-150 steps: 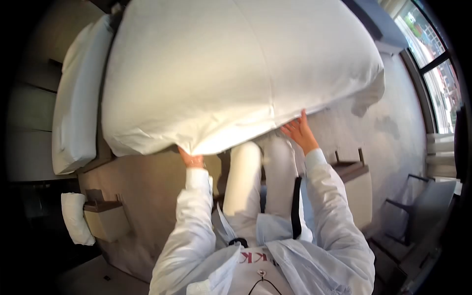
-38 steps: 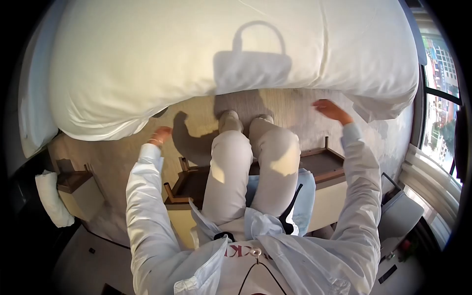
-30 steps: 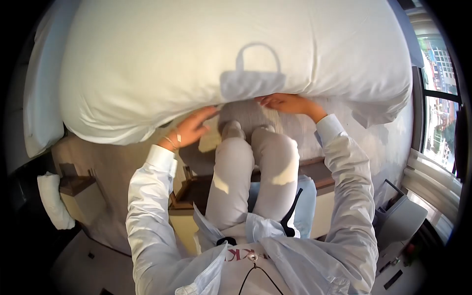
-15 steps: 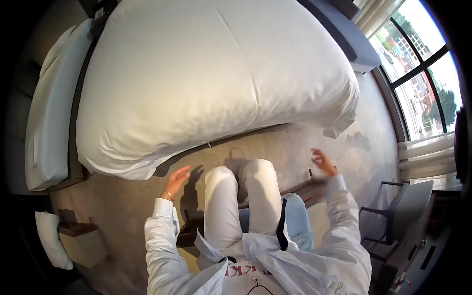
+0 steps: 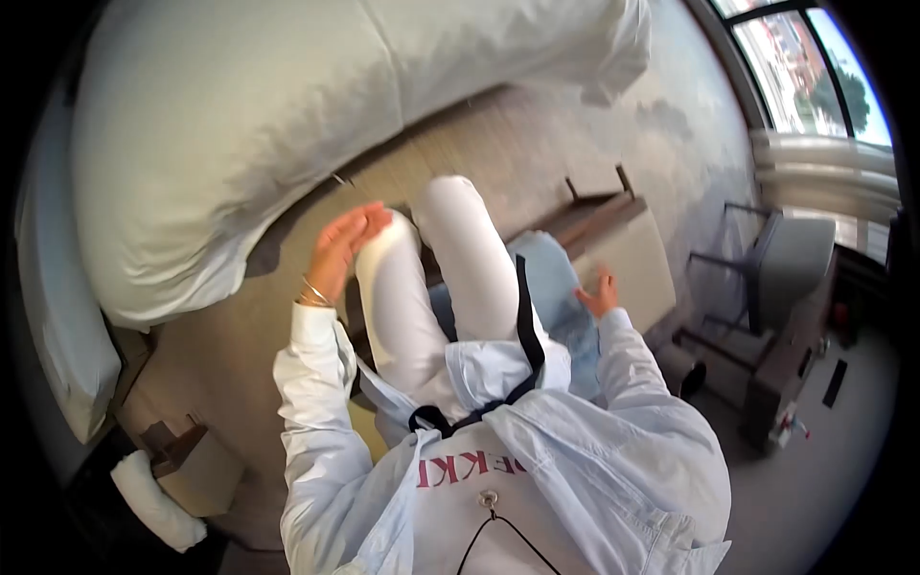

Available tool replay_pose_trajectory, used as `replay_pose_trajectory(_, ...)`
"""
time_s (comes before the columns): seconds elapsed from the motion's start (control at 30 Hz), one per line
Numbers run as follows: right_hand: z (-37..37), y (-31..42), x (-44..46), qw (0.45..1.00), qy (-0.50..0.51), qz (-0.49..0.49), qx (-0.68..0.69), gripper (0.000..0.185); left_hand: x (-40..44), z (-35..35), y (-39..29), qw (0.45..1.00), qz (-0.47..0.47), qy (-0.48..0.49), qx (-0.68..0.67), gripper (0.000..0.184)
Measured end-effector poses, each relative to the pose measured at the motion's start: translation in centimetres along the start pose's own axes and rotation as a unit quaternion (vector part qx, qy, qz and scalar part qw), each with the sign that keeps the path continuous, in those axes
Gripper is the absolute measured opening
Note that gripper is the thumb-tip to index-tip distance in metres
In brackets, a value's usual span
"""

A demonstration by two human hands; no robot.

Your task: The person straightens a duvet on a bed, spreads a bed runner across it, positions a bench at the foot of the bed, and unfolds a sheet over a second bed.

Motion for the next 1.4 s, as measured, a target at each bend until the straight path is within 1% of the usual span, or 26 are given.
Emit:
replay_pose_trajectory(0.03, 0.2, 1.1, -0.5, 1.000, -0.005, -0.001, -0.017, 0.092, 1.6, -0.4, -0.2, 0.999, -0.007, 0.024, 0.026, 0.034)
replay_pose_trajectory(0.07, 0.3, 2.4, -0.6, 0.999, -0.014, 0.001, -0.033, 0.091, 3.1, -0.7, 0.5, 0.999, 0.019, 0.035, 0.023, 0.034)
replay_pose_trajectory(0.17, 1.2, 5.0, -0.4, 0.992, -0.029, -0.116, -0.044, 0.092, 7.5, -3.9, 1.7, 0.992, 0.041, 0.120, 0.013, 0.034)
replay_pose_trajectory(0.23, 0.6, 4.9, 0.0, 0.987, -0.032, -0.153, -0.041, 0.093, 10.4, -6.4, 3.7, 0.980, 0.082, 0.180, -0.022, 0.035)
replay_pose_trajectory(0.27, 0.6, 4.6, 0.6, 0.984, -0.044, -0.171, -0.036, 0.093, 11.5, -7.2, 4.8, 0.975, 0.138, 0.172, -0.037, 0.035)
replay_pose_trajectory(0.33, -0.1, 4.5, 0.5, 0.980, -0.051, -0.188, -0.035, 0.089, 13.2, -9.9, 5.4, 0.958, 0.179, 0.213, -0.067, 0.035)
replay_pose_trajectory(0.43, 0.2, 5.5, 0.6, 0.984, -0.083, -0.159, 0.013, 0.075, 14.6, -13.2, 6.6, 0.934, 0.235, 0.269, -0.006, 0.035)
replay_pose_trajectory(0.53, -0.2, 5.2, -1.0, 0.976, -0.065, -0.206, 0.029, 0.072, 15.7, -14.8, 9.2, 0.929, 0.270, 0.253, 0.026, 0.037)
replay_pose_trajectory(0.57, 0.2, 4.9, -1.2, 0.974, -0.091, -0.207, -0.020, 0.066, 15.5, -16.0, 10.0, 0.921, 0.277, 0.271, 0.040, 0.037)
replay_pose_trajectory(0.6, -0.1, 3.6, -1.2, 0.968, -0.102, -0.228, -0.009, 0.066, 15.2, -16.7, 11.5, 0.907, 0.320, 0.269, 0.050, 0.038)
replay_pose_trajectory(0.63, -0.7, 3.0, -1.1, 0.971, -0.086, -0.223, -0.006, 0.063, 14.8, -17.1, 12.7, 0.892, 0.362, 0.263, 0.061, 0.038)
replay_pose_trajectory(0.67, -1.6, 2.3, -1.1, 0.974, -0.068, -0.218, -0.002, 0.060, 14.5, -17.9, 13.8, 0.882, 0.371, 0.279, 0.078, 0.038)
replay_pose_trajectory(0.73, -2.4, 0.2, -0.6, 0.967, -0.010, -0.254, -0.005, 0.049, 13.4, -19.1, 16.0, 0.856, 0.432, 0.268, 0.094, 0.038)
replay_pose_trajectory(0.8, -5.0, -1.1, -0.5, 0.966, 0.094, -0.227, -0.075, 0.041, 12.3, -20.2, 18.1, 0.833, 0.451, 0.279, 0.157, 0.038)
replay_pose_trajectory(0.83, -5.0, -1.3, -0.7, 0.963, 0.094, -0.244, -0.063, 0.041, 11.7, -20.4, 18.8, 0.821, 0.460, 0.284, 0.186, 0.037)
replay_pose_trajectory(0.9, -4.0, 0.5, -0.8, 0.987, 0.030, -0.145, -0.065, 0.033, 10.6, -21.3, 19.5, 0.791, 0.476, 0.301, 0.238, 0.038)
replay_pose_trajectory(0.93, -3.9, 0.7, -1.8, 0.986, 0.031, -0.156, -0.057, 0.033, 10.5, -21.8, 19.5, 0.783, 0.484, 0.306, 0.245, 0.038)
replay_pose_trajectory(1.0, -4.9, 0.0, -4.0, 0.962, 0.079, -0.222, 0.136, 0.028, 9.9, -23.5, 19.6, 0.768, 0.458, 0.358, 0.267, 0.038)
replay_pose_trajectory(1.03, -3.7, 0.6, -5.4, 0.962, 0.069, -0.226, 0.135, 0.028, 9.2, -23.7, 19.6, 0.768, 0.469, 0.352, 0.258, 0.038)
replay_pose_trajectory(1.1, 0.6, 2.6, -9.1, 0.949, -0.020, -0.291, 0.120, 0.028, 8.6, -24.0, 18.6, 0.764, 0.471, 0.356, 0.261, 0.038)
replay_pose_trajectory(1.17, 4.9, 4.4, -13.6, 0.923, -0.040, -0.368, 0.107, 0.029, 7.2, -25.0, 15.8, 0.768, 0.459, 0.357, 0.266, 0.037)
replay_pose_trajectory(1.23, 12.7, 7.8, -17.0, 0.897, -0.156, -0.411, 0.042, 0.030, 6.2, -25.7, 12.9, 0.771, 0.446, 0.370, 0.264, 0.036)
replay_pose_trajectory(1.27, 15.6, 9.3, -17.4, 0.902, -0.164, -0.398, 0.036, 0.030, 6.0, -26.4, 11.8, 0.764, 0.435, 0.394, 0.266, 0.036)
replay_pose_trajectory(1.33, 23.3, 11.8, -20.4, 0.847, -0.289, -0.439, 0.077, 0.031, 4.7, -27.4, 8.5, 0.771, 0.412, 0.404, 0.270, 0.036)
replay_pose_trajectory(1.37, 26.7, 13.5, -20.4, 0.849, -0.304, -0.427, 0.069, 0.031, 4.1, -27.8, 7.0, 0.775, 0.399, 0.412, 0.266, 0.034)
replay_pose_trajectory(1.4, 30.6, 16.3, -19.6, 0.847, -0.374, -0.351, 0.138, 0.030, 4.0, -28.4, 5.0, 0.779, 0.381, 0.423, 0.261, 0.032)
Point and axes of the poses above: each hand's wrist, its own x-axis towards the middle knuckle, its own z-axis out of the back of the hand, y = z × x, the point moved 9 cm from there along x, towards the middle knuckle, and after that the axes turned 2 degrees about x, right-handed, at the moved point
